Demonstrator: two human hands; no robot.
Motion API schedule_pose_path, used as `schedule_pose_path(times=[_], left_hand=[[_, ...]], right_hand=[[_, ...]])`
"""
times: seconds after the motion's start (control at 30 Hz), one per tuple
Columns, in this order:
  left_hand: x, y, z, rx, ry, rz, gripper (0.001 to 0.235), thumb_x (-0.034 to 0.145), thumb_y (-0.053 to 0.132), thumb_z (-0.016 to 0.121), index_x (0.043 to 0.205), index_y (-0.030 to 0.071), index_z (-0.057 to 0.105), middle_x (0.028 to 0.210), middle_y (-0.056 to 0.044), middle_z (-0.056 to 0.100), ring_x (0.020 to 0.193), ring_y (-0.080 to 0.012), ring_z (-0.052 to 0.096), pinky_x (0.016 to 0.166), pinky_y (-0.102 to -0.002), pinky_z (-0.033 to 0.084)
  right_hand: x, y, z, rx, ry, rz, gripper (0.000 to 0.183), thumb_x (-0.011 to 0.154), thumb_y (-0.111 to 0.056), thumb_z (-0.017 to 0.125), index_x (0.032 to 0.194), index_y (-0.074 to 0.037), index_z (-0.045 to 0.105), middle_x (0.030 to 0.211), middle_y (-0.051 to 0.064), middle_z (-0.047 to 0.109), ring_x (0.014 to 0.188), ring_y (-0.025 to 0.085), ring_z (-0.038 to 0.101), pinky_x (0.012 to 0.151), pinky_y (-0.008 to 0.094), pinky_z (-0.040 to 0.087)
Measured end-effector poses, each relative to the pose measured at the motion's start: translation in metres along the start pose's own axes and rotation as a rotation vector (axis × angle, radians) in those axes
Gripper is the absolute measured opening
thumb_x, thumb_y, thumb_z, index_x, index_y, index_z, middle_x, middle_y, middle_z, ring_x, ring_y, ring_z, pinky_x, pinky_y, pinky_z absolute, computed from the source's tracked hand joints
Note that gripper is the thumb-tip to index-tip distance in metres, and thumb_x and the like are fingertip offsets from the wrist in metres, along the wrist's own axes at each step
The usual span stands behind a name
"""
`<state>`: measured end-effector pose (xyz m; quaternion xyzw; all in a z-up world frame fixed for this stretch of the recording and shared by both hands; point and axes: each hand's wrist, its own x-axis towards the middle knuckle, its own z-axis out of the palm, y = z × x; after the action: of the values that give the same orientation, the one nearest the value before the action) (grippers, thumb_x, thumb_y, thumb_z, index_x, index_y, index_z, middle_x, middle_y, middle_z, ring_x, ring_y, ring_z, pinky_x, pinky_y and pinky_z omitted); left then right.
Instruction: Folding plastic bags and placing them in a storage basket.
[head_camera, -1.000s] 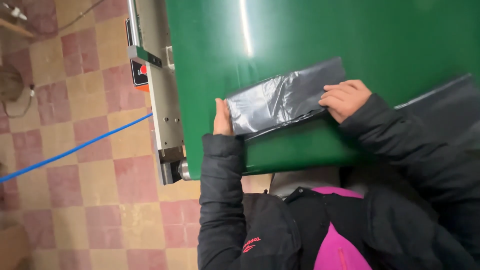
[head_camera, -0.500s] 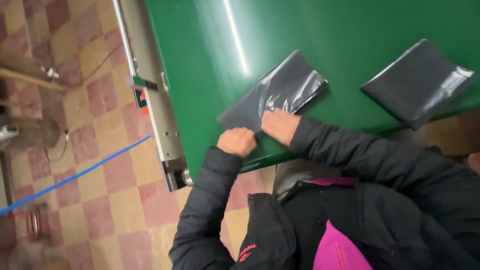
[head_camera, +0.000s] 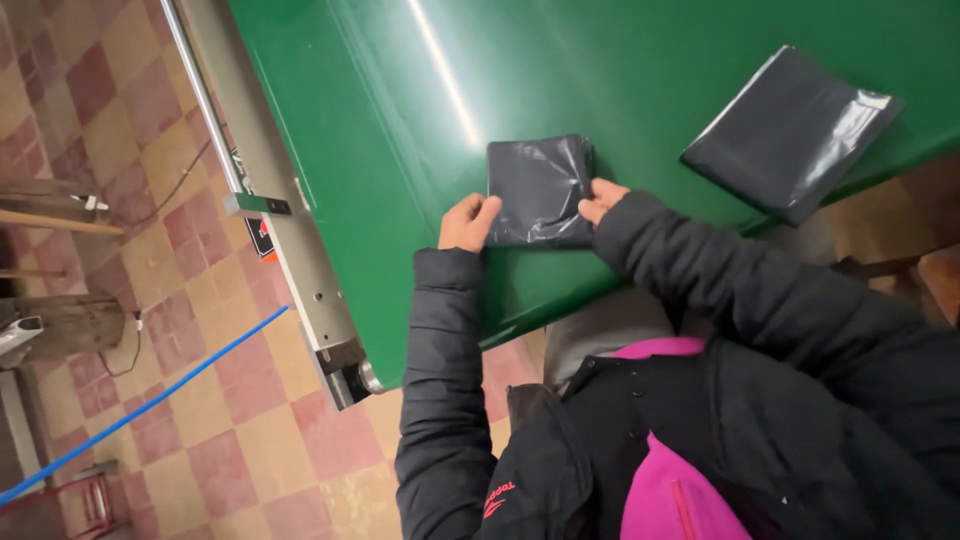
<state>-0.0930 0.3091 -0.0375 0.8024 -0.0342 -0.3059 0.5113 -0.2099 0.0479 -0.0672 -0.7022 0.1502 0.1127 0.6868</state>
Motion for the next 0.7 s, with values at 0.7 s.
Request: schedule_pose_path(times=[0.7], left_hand=[[0.046, 0.155, 0.273, 0.532, 0.3, 0.587, 0.033, 0.099, 0.042, 0.064, 0.108, 0.012, 0.052, 0.098, -0.017, 0.071, 0.084, -0.0484, 0.065, 0.069, -0.058, 0.05]], right_hand=[[-0.108, -0.025, -0.197, -0.082, 0.782, -0.575, 0.061, 0.11, -0.014, 0.068, 0.155, -0.003, 0.029, 0.118, 0.013, 0.074, 0.102, 0.02, 0.072, 0.097, 0.034, 0.059]])
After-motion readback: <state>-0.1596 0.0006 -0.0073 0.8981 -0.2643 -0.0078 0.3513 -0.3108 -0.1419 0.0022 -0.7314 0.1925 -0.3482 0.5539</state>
